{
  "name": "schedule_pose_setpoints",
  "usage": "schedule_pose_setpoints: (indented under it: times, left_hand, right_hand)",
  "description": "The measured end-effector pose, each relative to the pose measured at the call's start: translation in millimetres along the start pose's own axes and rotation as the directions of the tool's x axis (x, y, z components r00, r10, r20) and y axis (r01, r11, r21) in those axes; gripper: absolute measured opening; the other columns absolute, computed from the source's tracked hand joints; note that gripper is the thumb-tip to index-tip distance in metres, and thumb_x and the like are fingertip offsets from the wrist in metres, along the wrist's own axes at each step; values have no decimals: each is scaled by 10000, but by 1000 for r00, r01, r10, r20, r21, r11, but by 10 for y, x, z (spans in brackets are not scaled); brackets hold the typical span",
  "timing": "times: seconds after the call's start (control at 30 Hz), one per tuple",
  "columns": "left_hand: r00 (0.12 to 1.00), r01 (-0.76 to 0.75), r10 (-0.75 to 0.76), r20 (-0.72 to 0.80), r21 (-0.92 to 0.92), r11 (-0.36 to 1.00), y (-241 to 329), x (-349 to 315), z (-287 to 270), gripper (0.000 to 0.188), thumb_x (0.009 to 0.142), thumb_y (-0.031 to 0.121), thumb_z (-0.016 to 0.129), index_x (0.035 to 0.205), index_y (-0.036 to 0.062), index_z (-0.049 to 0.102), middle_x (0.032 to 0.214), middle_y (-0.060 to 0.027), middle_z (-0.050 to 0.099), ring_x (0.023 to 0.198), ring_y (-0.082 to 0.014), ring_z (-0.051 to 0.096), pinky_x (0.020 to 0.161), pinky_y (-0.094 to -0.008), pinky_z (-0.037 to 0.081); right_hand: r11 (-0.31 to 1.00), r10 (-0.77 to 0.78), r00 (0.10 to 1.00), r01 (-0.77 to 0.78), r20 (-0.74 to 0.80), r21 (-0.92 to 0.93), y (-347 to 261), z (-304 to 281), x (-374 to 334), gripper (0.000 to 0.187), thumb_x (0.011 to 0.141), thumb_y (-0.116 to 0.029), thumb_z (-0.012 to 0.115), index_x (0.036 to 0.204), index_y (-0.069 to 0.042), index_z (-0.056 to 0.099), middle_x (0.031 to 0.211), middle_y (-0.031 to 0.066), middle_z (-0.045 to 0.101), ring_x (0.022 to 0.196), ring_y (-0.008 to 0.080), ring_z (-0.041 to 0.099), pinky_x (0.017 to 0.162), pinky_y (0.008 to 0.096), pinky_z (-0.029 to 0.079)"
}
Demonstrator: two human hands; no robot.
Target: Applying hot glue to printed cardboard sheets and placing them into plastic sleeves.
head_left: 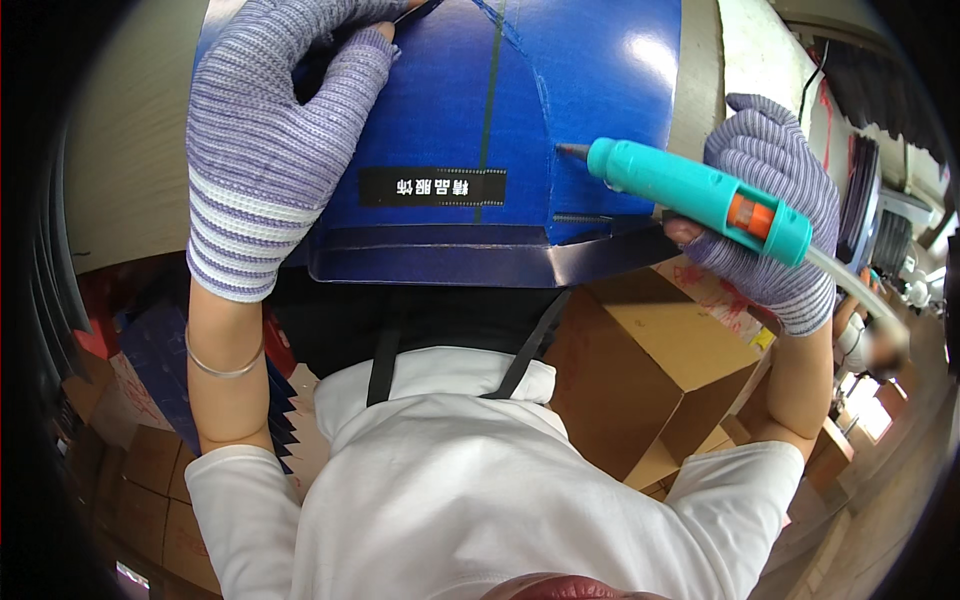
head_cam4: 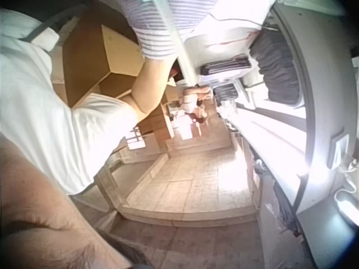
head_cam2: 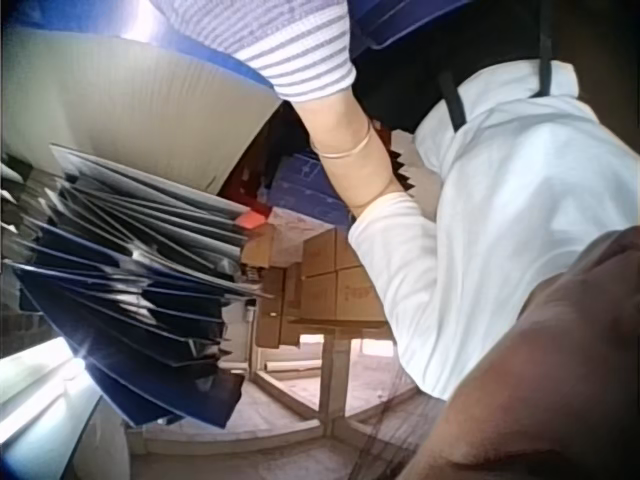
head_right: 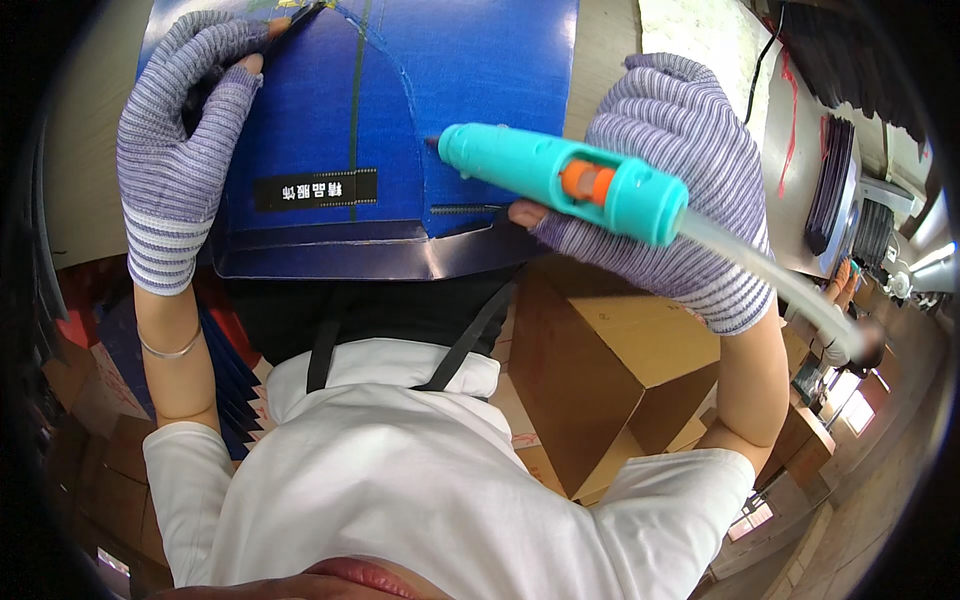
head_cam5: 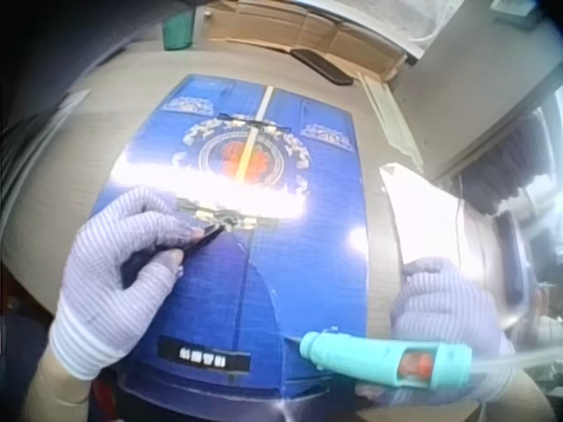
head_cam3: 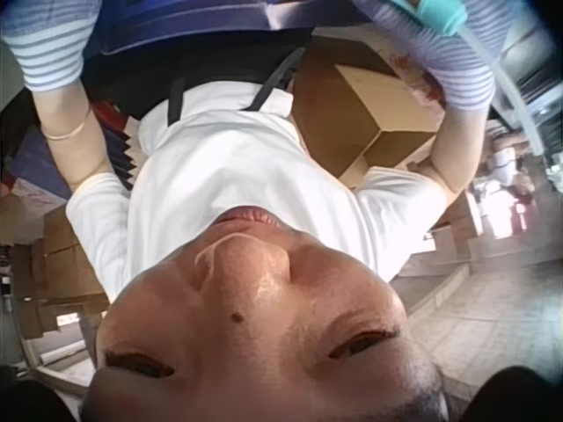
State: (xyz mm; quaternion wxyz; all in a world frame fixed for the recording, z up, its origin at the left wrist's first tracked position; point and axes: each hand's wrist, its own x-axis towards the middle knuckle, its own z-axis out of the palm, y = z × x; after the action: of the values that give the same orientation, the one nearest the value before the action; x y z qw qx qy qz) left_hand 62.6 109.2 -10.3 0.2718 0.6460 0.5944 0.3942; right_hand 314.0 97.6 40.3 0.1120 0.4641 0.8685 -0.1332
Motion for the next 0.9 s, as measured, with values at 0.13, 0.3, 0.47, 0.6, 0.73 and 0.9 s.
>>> schedule_pose_setpoints:
  times: [0.13, 0.3, 0.47, 0.6, 0.73, 0.9]
  left_hand:
    - [988, -102, 84, 128, 142, 985, -294, -5, -114, 193, 784, 56, 591, 968, 40, 645, 943, -81, 605, 857, -168, 592, 750, -281, 482]
    - [972, -224, 211, 98, 153, 962, -426, -47, -123, 191, 835, 141, 618, 1016, 98, 662, 943, -56, 647, 857, -149, 624, 772, -281, 507]
    - [953, -297, 283, 108, 151, 943, -349, 18, -127, 199, 807, 51, 606, 996, 58, 666, 908, -62, 598, 798, -138, 578, 740, -243, 473]
    - [962, -257, 240, 133, 132, 957, -292, 45, -137, 212, 778, -31, 573, 969, 13, 656, 882, -77, 579, 773, -141, 565, 725, -238, 460]
    - [969, -227, 212, 128, 115, 967, -280, 29, -143, 221, 757, -55, 570, 957, 0, 648, 879, -82, 574, 782, -150, 562, 726, -244, 458]
    - [965, -242, 227, 134, 110, 964, -287, 36, -161, 235, 739, -70, 573, 955, -8, 641, 890, -84, 570, 804, -161, 562, 736, -260, 461]
  right_hand:
    - [993, -119, 990, 120, -72, 10, 74, -13, 26, 402, 632, -416, 739, 751, -63, 588, 775, 115, 550, 779, 316, 562, 908, 438, 415]
    - [949, -309, 951, 307, 15, 67, 100, -106, 22, 420, 601, -429, 751, 660, -60, 558, 687, 96, 538, 710, 297, 565, 895, 475, 426]
    - [959, -223, 975, 223, -22, 174, 139, -215, 243, 451, 682, -479, 719, 763, -46, 622, 742, 85, 591, 715, 268, 587, 821, 392, 458]
    - [912, -70, 995, 95, -77, 400, 208, -251, 554, 447, 700, -433, 743, 889, -40, 644, 751, 44, 622, 732, 161, 602, 686, 274, 473]
    - [971, -44, 970, 98, -240, 218, 137, -257, 725, 415, 682, -391, 770, 888, -52, 650, 732, 33, 620, 656, 145, 595, 628, 267, 476]
    - [945, -9, 967, 91, -253, 315, 40, -238, 891, 367, 665, -384, 779, 859, -94, 666, 738, 31, 625, 658, 155, 602, 626, 277, 482]
